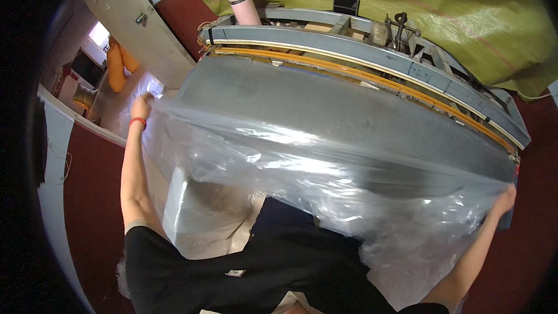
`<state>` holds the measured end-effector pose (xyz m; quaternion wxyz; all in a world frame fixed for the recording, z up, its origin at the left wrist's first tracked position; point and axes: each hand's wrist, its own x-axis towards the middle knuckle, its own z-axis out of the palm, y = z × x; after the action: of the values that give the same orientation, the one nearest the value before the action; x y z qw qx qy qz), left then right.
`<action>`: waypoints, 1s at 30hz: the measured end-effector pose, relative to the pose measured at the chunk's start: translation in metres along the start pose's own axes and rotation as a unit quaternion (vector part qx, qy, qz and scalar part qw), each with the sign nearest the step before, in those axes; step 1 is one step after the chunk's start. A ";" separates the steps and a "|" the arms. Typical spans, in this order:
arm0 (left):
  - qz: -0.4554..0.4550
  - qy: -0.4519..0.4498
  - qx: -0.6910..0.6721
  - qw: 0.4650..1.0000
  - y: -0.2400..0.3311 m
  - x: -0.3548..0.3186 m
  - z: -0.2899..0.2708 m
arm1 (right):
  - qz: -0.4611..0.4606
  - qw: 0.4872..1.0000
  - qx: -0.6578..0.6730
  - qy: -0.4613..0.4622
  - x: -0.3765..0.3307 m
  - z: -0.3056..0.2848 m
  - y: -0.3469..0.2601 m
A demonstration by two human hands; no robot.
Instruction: Wrapping or aligning a large protective plastic film over an industrial production machine.
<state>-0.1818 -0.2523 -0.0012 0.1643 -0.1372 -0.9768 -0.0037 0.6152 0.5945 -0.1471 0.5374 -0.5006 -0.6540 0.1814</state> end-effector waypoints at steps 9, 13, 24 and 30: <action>-0.016 0.173 -0.297 0.939 0.113 0.016 0.128 | 0.178 0.894 -0.411 -0.020 -0.005 -0.043 -0.039; -0.137 -0.060 -0.103 0.983 0.161 0.019 0.104 | 0.167 0.827 -0.535 -0.039 -0.015 -0.051 -0.053; 0.006 0.116 -0.510 0.852 0.236 0.015 0.093 | 0.095 0.835 -0.542 -0.026 -0.026 -0.009 -0.104; 0.226 -0.426 -0.670 0.564 0.508 -0.210 -0.064 | 0.110 0.860 -0.498 0.008 -0.013 -0.032 -0.062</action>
<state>0.1665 0.1772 -0.0278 -0.4143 -0.4100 -0.5874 -0.5614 0.6140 0.5475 -0.0944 0.1985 -0.7714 -0.5936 -0.1148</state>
